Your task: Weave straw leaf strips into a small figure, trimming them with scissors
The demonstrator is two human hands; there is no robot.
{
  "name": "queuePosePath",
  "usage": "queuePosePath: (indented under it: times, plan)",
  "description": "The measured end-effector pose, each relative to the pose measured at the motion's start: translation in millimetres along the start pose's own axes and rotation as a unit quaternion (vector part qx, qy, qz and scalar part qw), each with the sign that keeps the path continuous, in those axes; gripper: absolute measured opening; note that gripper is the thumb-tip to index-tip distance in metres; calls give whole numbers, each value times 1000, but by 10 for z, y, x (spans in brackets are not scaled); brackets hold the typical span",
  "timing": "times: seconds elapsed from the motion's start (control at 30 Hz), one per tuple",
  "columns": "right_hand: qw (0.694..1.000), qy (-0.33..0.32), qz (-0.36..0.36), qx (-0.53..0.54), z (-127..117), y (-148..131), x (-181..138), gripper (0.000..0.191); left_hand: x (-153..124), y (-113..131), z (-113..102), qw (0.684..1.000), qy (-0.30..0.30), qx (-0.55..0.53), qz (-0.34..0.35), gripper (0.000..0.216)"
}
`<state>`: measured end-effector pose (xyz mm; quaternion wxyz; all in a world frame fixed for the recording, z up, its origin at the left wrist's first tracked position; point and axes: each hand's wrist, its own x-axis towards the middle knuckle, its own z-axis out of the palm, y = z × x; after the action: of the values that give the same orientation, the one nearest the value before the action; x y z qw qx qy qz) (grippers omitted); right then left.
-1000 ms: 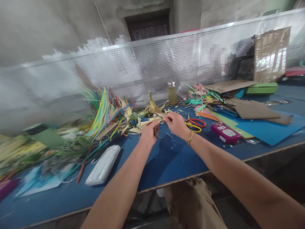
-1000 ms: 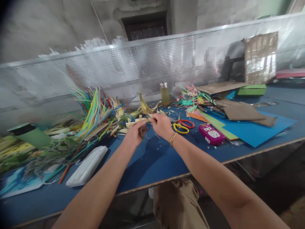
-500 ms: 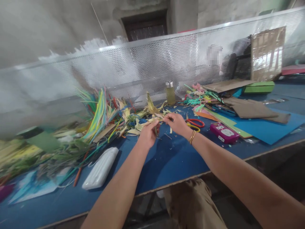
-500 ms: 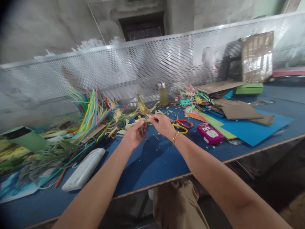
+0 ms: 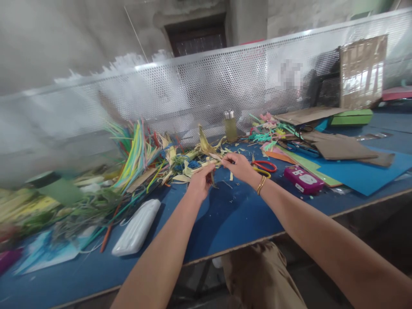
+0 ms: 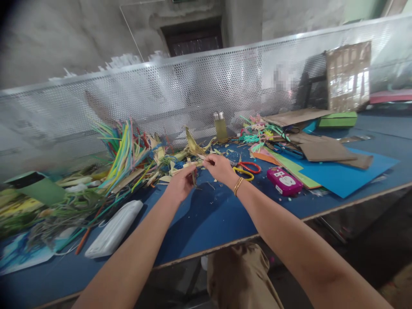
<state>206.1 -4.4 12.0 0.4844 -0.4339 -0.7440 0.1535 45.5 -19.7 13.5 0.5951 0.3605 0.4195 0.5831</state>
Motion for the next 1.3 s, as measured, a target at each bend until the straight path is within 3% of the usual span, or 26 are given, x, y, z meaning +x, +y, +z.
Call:
queuePosePath:
  times: [0.33,0.43,0.5,0.57,0.63,0.73,0.9,1.13,1.3]
  plan:
    - [999,18,43,5,94,-50,3,27,41,-63,66,997,57,-30,45,18]
    - [999,-9,50,-14,-38,-41,0,28,52,-43,36,996,72,-31,43,17]
    - [994,-14,59,-91,-205,3,-26,28,68,-21,4,995,84,-36,43,16]
    - [958,-13,126,-256,-382,60,-80,27,83,2,-17,993,96,-45,42,16]
    - [900,-65,193,-385,-514,104,-158,26,90,22,-20,992,102,-60,38,15]
    - [850,-119,232,-458,-576,115,-278,27,81,50,-7,991,104,-84,24,14]
    - [834,-125,238,-483,-544,114,-342,33,57,84,-19,990,99,-101,14,14]
    - [818,-181,249,-486,-619,182,-210,38,54,91,-30,989,87,-117,6,17]
    - [827,-204,247,-462,-766,226,-196,41,46,106,-40,991,80,-109,2,14]
